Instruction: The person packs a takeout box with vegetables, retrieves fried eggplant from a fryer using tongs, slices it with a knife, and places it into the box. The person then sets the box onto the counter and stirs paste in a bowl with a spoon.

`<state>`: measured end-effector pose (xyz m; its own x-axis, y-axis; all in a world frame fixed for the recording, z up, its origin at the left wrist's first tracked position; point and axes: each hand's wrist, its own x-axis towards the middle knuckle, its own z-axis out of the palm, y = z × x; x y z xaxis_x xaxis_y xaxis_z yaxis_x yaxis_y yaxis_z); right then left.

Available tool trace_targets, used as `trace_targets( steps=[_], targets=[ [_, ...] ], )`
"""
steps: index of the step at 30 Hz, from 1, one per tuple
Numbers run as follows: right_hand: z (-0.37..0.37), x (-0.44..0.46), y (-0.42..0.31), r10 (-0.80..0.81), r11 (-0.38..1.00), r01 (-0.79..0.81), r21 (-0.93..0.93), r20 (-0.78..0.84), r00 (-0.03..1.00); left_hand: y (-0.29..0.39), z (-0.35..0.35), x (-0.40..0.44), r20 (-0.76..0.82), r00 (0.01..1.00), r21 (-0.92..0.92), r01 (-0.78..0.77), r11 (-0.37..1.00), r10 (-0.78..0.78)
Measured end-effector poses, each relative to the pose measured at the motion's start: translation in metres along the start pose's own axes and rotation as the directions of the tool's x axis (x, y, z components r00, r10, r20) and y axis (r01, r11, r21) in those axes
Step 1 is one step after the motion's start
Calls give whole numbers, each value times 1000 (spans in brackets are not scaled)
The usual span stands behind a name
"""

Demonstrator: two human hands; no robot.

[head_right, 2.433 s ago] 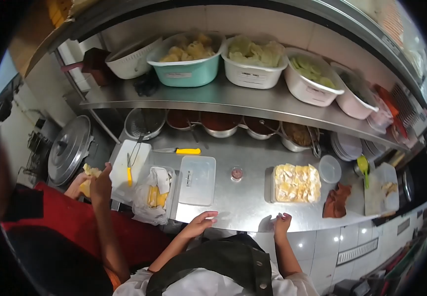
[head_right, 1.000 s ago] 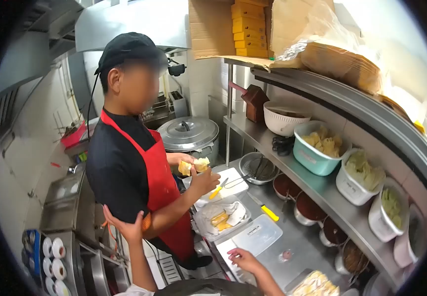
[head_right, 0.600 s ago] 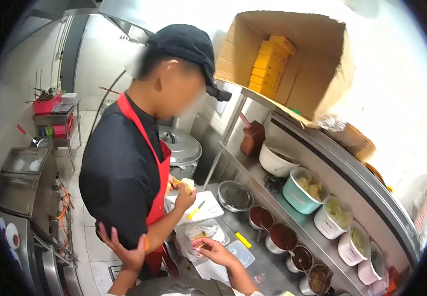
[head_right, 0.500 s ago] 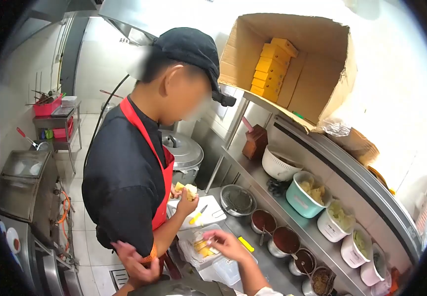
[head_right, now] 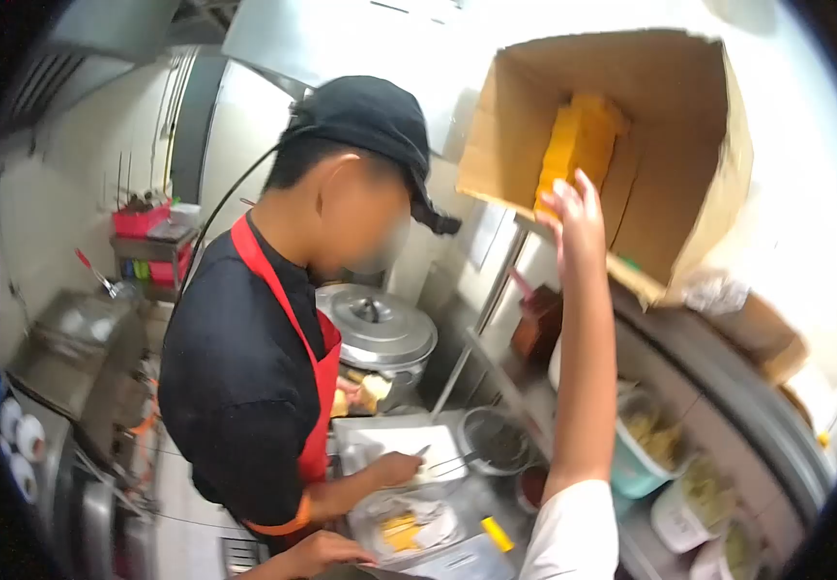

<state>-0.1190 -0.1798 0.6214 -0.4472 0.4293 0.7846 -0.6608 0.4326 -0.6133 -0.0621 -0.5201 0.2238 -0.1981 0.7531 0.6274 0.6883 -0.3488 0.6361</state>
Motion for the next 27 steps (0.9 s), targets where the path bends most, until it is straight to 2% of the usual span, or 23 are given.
trace_targets(
  steps=[1, 2, 3, 5, 6, 7, 9, 10, 12, 13, 18, 23, 27],
  targets=[
    [-8, 11, 4, 85, 990, -85, 115, 0, 996, 8, -9, 2, 41, 999, 40, 24, 999, -26],
    [-9, 19, 9, 141, 981, -137, 134, -23, 990, 10, -15, 5, 77, 996, 74, 28, 997, -33],
    [-3, 33, 11, 179, 975, -173, 143, -34, 983, 5, -18, 5, 154, 984, 31, 84, 996, -88],
    [10, 65, 24, 197, 956, -226, -189, -163, 967, -12, -16, -7, 296, 939, -62, 201, 978, -174],
    [12, 85, 32, 122, 824, -256, -505, -282, 952, -10, -16, -17, 308, 933, -19, 204, 979, -189],
    [6, 100, 47, 29, 584, -313, -749, -366, 930, -9, -15, -23, 290, 937, 14, 201, 979, -197],
    [-4, 98, 35, 100, 447, -410, -795, -411, 906, 1, -15, -25, 251, 947, 85, 183, 979, -199],
    [-8, 93, 29, 109, 370, -424, -827, -414, 904, 5, -15, -25, 171, 973, 41, 149, 988, -154],
    [-8, 87, 29, 71, 188, -310, -932, -301, 951, 7, -10, -32, 123, 973, 95, 185, 978, -196],
    [-10, 83, 28, 60, 145, -282, -948, -276, 959, 8, -7, -36, 88, 972, 121, 206, 971, -217],
    [-20, 79, 23, 55, 44, -234, -971, -232, 971, 3, -7, -48, 116, 990, 81, 75, 994, -84],
    [-10, 77, 18, 25, 14, -205, -979, -204, 979, 9, -9, -51, 87, 994, 33, 70, 997, -72],
    [-5, 75, 13, 22, -10, -192, -981, -192, 981, 13, -12, -58, 83, 988, 97, 120, 988, -128]
  ],
)
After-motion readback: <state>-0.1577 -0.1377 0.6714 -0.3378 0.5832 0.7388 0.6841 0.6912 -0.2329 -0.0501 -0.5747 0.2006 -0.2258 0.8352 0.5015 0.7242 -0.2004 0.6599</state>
